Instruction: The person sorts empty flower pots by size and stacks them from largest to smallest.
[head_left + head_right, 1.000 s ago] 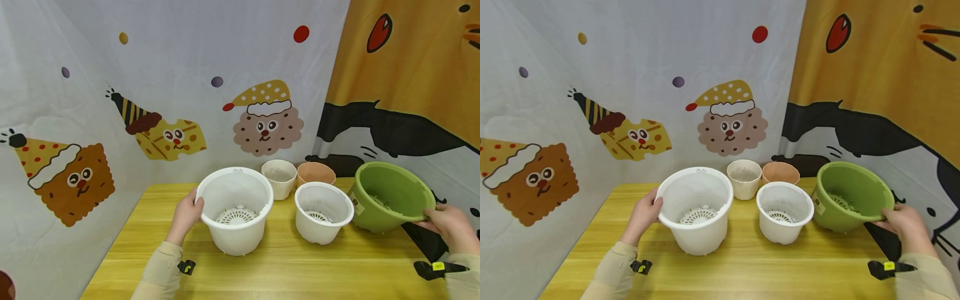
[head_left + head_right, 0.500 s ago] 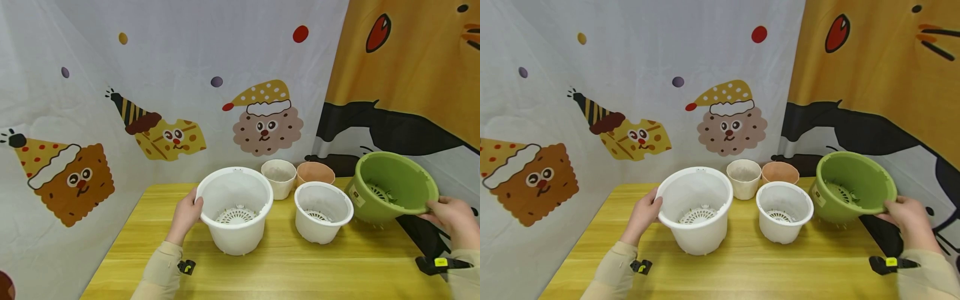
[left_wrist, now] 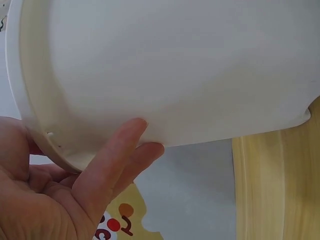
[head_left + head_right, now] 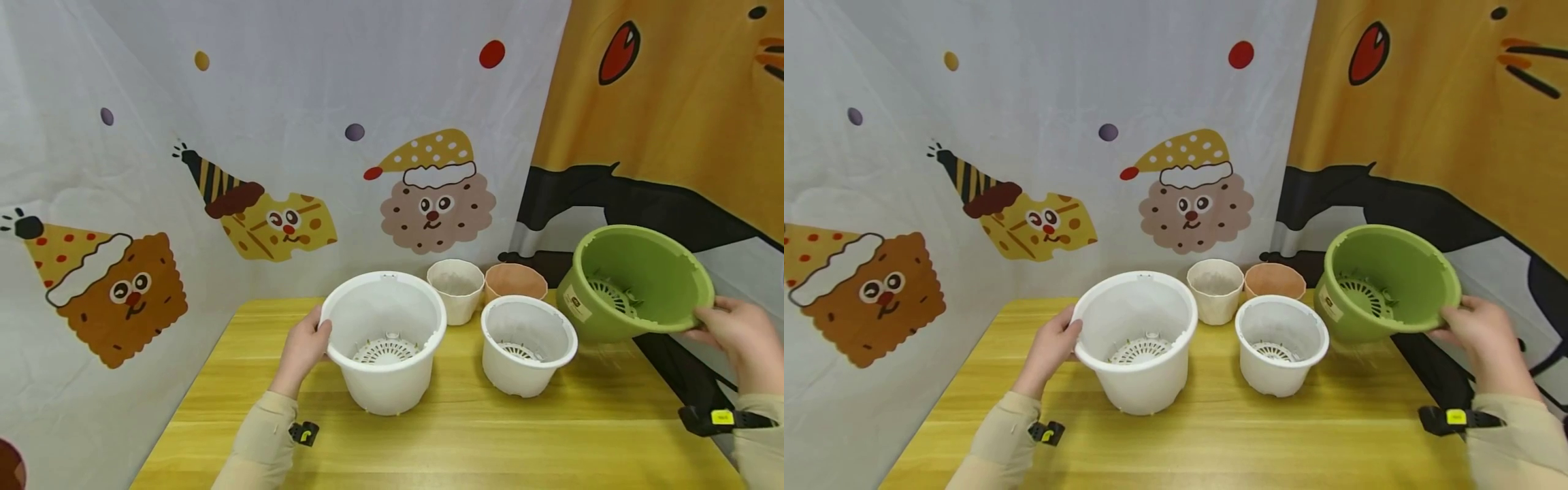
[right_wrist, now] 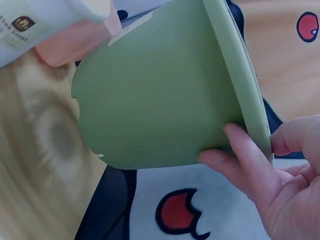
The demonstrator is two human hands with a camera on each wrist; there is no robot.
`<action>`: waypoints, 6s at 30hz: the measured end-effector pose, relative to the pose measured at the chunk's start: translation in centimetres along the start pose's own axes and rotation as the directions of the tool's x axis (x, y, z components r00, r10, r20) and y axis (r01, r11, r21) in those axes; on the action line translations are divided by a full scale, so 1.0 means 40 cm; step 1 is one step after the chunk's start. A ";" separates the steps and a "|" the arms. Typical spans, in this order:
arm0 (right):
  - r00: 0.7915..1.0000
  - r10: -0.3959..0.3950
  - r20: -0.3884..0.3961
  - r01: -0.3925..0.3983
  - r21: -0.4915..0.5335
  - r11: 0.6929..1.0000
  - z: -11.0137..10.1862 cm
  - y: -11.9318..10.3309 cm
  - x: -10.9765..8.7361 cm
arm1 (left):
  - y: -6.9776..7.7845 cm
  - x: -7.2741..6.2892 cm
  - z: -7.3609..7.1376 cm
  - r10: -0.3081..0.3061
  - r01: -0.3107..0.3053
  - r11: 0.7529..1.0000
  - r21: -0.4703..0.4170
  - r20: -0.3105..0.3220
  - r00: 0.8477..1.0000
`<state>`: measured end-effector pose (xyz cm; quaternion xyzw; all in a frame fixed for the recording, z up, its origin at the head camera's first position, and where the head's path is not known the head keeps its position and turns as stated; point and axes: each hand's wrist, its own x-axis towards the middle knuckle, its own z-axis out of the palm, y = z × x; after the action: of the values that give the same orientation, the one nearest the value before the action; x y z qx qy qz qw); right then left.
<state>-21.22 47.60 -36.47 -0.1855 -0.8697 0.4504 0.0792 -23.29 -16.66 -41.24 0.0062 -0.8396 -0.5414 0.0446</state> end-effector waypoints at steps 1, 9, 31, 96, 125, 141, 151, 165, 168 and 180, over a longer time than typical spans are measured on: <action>1.000 -0.005 -0.012 0.005 -0.004 1.000 0.001 -0.006 0.001 | 0.000 0.000 0.000 0.001 -0.001 1.000 0.001 0.001 1.000; 0.999 -0.046 -0.030 0.046 0.010 0.999 0.009 -0.065 -0.009 | -0.002 0.002 0.000 -0.006 0.006 1.000 -0.013 0.004 1.000; 0.991 -0.134 0.006 0.134 0.011 0.991 0.049 -0.199 -0.013 | -0.004 0.001 -0.006 -0.014 0.016 0.998 -0.065 0.021 1.000; 0.823 -0.485 0.295 0.349 0.412 0.842 0.299 -0.508 -0.127 | 0.001 -0.005 -0.003 -0.027 0.027 0.998 -0.060 0.001 1.000; 0.755 -0.473 0.455 0.283 0.424 0.860 0.444 -0.545 -0.173 | -0.002 0.002 -0.001 -0.018 0.018 0.999 -0.041 -0.002 1.000; 0.728 -0.424 0.539 0.238 0.381 0.893 0.522 -0.529 -0.164 | -0.001 -0.002 -0.002 -0.017 0.017 0.999 -0.043 0.003 1.000; 0.745 -0.382 0.547 0.223 0.335 0.916 0.556 -0.534 -0.159 | -0.001 -0.002 -0.002 -0.014 0.014 0.999 -0.050 0.003 1.000; 0.745 -0.362 0.560 0.211 0.316 0.925 0.600 -0.532 -0.150 | -0.004 0.000 -0.005 -0.023 0.024 0.999 -0.042 0.015 1.000; 0.745 -0.357 0.563 0.211 0.309 0.927 0.609 -0.531 -0.149 | -0.004 0.002 -0.005 -0.023 0.023 0.999 -0.042 0.014 1.000; 0.761 -0.344 0.551 0.247 0.245 0.938 0.630 -0.540 -0.150 | -0.002 0.001 -0.002 -0.010 0.010 1.000 -0.027 0.005 1.000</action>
<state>-28.84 14.87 -33.39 0.1087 -0.8312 0.5344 -0.1079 -23.31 -16.77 -41.28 0.0086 -0.8322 -0.5529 0.0399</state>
